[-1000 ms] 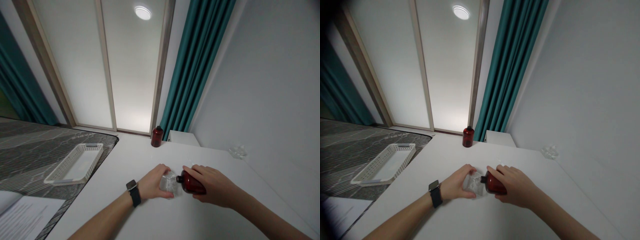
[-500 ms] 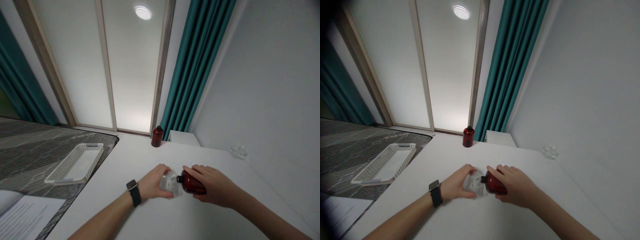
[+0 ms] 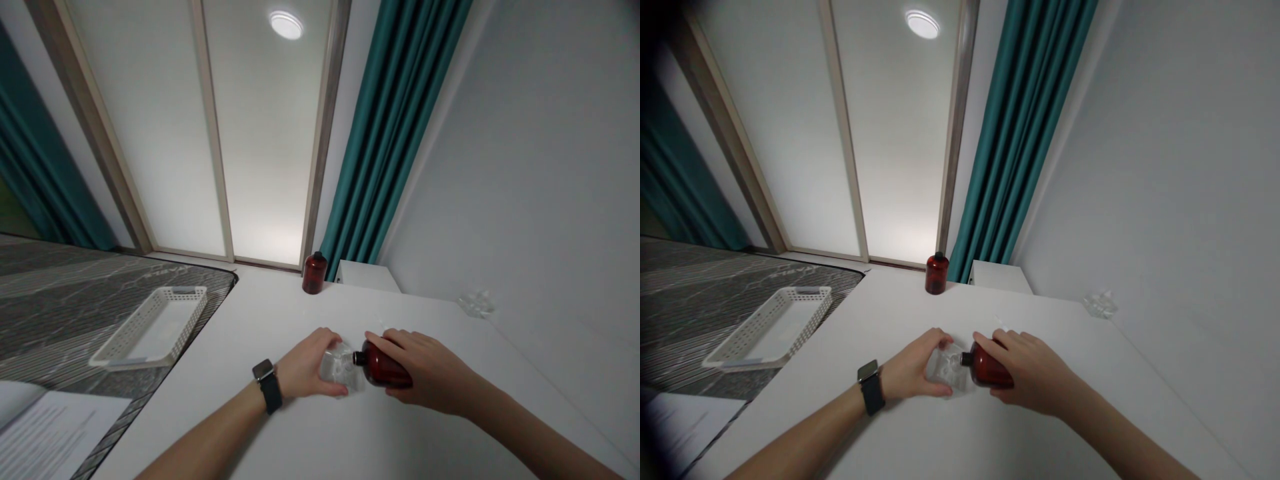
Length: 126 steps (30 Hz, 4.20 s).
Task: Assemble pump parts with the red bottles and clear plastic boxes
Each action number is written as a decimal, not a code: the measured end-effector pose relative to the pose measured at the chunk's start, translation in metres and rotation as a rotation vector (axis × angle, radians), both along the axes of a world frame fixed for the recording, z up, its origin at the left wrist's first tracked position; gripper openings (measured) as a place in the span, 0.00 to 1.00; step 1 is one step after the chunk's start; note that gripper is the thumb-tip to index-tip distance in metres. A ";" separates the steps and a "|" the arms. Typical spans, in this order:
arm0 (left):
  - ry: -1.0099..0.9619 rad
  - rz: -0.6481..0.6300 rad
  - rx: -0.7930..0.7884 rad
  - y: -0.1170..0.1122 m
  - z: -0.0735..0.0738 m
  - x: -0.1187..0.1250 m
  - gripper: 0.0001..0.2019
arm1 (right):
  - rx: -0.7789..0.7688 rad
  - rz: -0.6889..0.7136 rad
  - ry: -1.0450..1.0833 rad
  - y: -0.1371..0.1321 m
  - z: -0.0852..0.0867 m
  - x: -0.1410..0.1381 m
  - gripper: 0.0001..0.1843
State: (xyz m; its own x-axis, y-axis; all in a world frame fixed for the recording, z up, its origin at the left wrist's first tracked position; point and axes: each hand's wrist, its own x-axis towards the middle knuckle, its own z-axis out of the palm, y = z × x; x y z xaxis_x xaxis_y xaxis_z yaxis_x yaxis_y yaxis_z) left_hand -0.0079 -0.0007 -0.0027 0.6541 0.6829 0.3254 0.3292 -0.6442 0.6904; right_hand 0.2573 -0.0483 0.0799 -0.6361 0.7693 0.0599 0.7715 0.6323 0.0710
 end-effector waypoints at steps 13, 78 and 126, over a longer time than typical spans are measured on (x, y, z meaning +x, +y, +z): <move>0.015 0.000 0.010 0.001 0.000 0.000 0.35 | 0.035 0.006 -0.010 -0.001 -0.002 0.001 0.46; 0.004 0.000 -0.005 0.001 -0.001 0.000 0.35 | 0.140 0.067 -0.047 0.001 -0.004 0.003 0.47; 0.024 0.000 0.003 0.001 -0.001 0.000 0.35 | 0.179 0.112 -0.110 0.004 0.003 0.001 0.48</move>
State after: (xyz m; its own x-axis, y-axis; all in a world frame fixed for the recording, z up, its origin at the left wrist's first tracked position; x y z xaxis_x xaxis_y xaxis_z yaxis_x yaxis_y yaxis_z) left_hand -0.0079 0.0002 -0.0037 0.6615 0.6819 0.3122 0.3455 -0.6465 0.6802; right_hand 0.2579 -0.0438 0.0830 -0.7269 0.6771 0.1146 0.6788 0.6832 0.2692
